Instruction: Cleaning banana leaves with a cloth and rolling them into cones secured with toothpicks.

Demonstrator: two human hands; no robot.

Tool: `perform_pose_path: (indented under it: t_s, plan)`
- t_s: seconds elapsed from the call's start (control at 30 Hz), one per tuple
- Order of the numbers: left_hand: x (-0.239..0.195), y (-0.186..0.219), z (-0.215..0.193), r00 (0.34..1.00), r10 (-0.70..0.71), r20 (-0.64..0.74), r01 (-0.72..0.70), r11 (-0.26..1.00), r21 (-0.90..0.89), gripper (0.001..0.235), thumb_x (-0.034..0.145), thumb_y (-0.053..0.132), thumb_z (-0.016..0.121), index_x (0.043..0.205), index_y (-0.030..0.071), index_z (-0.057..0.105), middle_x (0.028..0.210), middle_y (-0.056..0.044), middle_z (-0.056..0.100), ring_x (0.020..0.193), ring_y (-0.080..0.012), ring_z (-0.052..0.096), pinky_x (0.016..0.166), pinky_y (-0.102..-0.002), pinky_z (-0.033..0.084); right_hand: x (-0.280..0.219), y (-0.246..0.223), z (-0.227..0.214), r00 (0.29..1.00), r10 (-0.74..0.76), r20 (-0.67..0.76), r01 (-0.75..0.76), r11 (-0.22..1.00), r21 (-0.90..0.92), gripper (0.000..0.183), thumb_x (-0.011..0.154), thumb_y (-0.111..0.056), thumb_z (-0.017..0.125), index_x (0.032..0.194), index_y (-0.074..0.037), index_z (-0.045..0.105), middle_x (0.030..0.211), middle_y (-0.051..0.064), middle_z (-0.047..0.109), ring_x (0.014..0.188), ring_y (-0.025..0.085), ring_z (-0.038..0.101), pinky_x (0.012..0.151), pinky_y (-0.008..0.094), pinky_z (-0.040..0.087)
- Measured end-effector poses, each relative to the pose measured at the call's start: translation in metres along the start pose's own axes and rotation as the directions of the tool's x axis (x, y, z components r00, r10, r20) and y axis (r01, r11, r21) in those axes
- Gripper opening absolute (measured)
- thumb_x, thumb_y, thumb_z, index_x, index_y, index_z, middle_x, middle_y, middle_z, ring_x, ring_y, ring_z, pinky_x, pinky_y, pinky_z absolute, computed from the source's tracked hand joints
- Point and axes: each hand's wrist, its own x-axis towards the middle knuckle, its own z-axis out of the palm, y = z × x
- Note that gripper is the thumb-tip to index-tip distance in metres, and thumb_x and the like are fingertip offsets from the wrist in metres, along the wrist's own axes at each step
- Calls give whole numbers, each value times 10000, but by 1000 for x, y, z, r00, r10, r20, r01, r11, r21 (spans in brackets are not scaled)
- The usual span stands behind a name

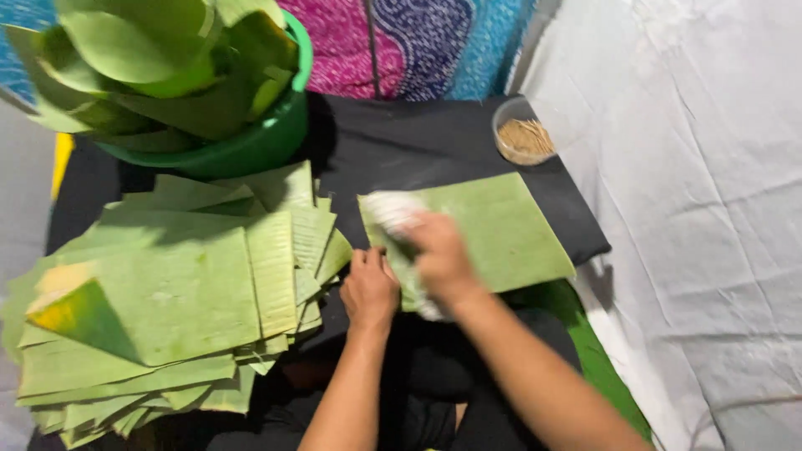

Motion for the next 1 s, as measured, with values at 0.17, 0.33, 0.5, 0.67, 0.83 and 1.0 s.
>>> perform_pose_path:
  t_s: [0.17, 0.33, 0.5, 0.67, 0.83, 1.0]
  plan:
    - [4, 0, 1, 999, -40, 2, 40, 999, 17, 182, 967, 288, 483, 1031, 173, 608, 1040, -65, 578, 708, -472, 708, 664, -573, 606, -17, -23, 31, 993, 10, 117, -4, 999, -51, 387, 909, -226, 606, 1283, -210, 705, 1211, 27, 725, 1177, 256, 665, 1045, 396, 498]
    - [-3, 11, -9, 999, -18, -36, 20, 999, 41, 211, 1010, 299, 465, 1116, 259, 643, 1025, -24, 593, 679, -431, 725, 646, -548, 614, -33, 42, -41, 984, -35, 172, 62, 986, -152, 436, 869, -28, 531, 1272, -38, 696, 1213, 199, 702, 1241, 387, 619, 1110, 474, 432]
    - [-4, 13, -13, 999, 22, -46, -23, 1000, -2, 212, 1041, 229, 470, 1148, 202, 651, 1004, -49, 579, 630, -428, 705, 583, -548, 612, -43, 102, -128, 996, 43, 74, -15, 942, -336, 395, 925, 13, 467, 1219, -44, 726, 1189, 166, 719, 1193, 365, 649, 1085, 461, 455]
    - [-5, 18, -20, 998, 48, -39, -50, 998, -49, 210, 1050, 189, 471, 1158, 160, 649, 1000, -69, 580, 624, -437, 699, 552, -563, 610, -45, 109, -145, 999, 43, -4, -41, 903, -427, 442, 904, 45, 471, 1212, -108, 749, 1204, 105, 735, 1143, 332, 672, 1069, 437, 469]
    - [-2, 13, -13, 1000, -9, -19, 9, 1000, 6, 202, 1018, 274, 481, 1132, 255, 646, 1013, -19, 598, 664, -425, 726, 621, -560, 610, -10, 80, -138, 991, 69, -113, -111, 902, -417, 428, 922, 20, 481, 1118, -203, 789, 1115, -31, 753, 1043, 248, 672, 1003, 352, 494]
    - [0, 10, -14, 999, 41, -27, -42, 999, -25, 213, 1037, 219, 459, 1146, 195, 641, 982, -41, 575, 587, -390, 706, 517, -505, 607, 42, 31, -48, 995, -98, 23, 100, 984, -146, 536, 717, -21, 478, 1173, -129, 739, 1196, 95, 708, 1116, 350, 634, 993, 442, 468]
